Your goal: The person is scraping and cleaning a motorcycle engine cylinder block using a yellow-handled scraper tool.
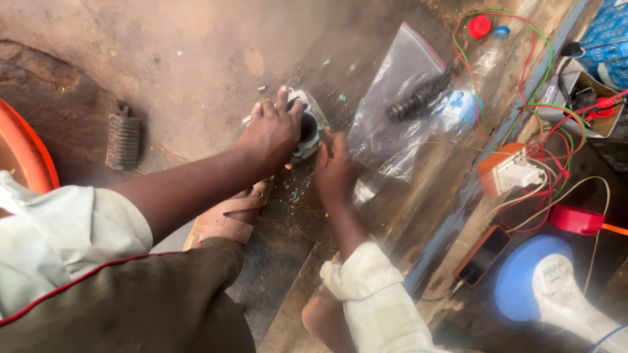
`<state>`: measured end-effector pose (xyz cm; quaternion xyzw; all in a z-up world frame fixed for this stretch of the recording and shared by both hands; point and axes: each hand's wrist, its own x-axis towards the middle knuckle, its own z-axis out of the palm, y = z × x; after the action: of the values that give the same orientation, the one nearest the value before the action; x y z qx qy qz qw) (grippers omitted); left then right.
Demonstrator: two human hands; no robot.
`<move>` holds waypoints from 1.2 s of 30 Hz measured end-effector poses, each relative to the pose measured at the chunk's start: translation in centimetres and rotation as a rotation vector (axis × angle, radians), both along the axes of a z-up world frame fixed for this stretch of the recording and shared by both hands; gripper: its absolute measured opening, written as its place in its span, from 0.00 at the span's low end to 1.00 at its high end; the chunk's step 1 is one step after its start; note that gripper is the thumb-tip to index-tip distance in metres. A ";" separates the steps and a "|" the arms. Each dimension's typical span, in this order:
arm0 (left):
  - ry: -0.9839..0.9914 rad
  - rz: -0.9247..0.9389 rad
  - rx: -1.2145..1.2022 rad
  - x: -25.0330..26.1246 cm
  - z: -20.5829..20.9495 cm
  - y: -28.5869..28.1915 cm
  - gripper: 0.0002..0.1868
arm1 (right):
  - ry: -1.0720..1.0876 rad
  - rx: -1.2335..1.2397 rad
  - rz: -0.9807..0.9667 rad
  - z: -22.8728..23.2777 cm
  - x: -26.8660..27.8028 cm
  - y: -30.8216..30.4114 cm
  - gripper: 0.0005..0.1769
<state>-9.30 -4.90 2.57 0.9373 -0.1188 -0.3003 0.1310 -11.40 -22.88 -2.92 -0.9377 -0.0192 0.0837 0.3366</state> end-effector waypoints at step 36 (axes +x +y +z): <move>-0.218 0.798 -0.038 2.2 -7.8 -2.8 0.39 | 0.111 0.112 -0.040 0.5 1.1 -1.0 0.13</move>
<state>-7.08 -7.70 -5.24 0.9335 0.2354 -0.1228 0.2410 -10.32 -23.92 -2.43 -0.9115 0.0137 0.1275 0.3909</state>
